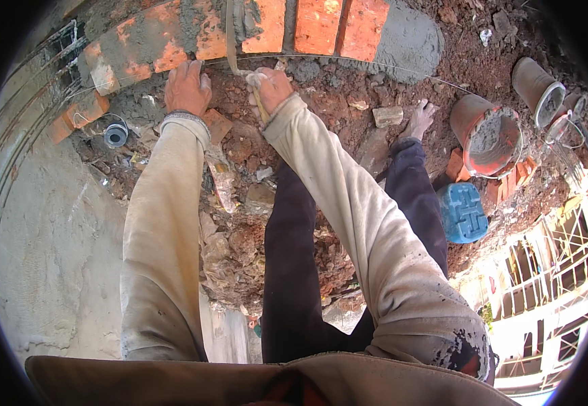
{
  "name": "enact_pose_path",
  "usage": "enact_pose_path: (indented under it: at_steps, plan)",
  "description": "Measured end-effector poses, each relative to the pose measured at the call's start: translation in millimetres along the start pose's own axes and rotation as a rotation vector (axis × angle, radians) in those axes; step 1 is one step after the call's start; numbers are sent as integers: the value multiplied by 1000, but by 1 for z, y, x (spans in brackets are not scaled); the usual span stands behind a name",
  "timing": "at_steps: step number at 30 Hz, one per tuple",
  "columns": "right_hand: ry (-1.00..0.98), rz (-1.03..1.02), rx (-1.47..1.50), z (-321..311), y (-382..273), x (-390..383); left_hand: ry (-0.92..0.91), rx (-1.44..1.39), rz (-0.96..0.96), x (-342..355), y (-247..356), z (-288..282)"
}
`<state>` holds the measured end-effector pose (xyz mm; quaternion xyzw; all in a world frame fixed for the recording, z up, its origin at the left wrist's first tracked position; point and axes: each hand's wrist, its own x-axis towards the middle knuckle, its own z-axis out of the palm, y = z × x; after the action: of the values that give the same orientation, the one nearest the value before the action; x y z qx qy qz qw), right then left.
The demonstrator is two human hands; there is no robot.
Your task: The person scoops mortar from a bucket and spreads it on the ground to lay a row of bricks. They use a trowel to apply mortar between the bricks and tap them into alignment along a guide string.
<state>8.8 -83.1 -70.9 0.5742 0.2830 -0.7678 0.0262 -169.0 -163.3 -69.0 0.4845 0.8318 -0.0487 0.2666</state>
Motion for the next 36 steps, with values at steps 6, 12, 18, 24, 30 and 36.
enact_pose_path:
  at_steps: [6, 12, 18, 24, 30, 36]
  plan:
    - [-91, -76, 180, 13, -35, -24, -8, -9, 18, -1, -1, 3]
    - [-4, 126, 290, 8, -28, -1, -21, -33, -14, -1, 1, 4]
    - [-30, -10, 152, -13, -3, -11, -27, -37, 15, -3, -3, 1]
    - [-63, -60, -156, -22, -12, 0, 14, -12, 18, 8, -3, 2]
    - [-24, -490, -947, -49, -83, -16, -11, -43, -31, -5, -7, 3]
    - [-126, -537, -1645, -74, -129, 27, 49, -96, -60, -1, 3, 2]
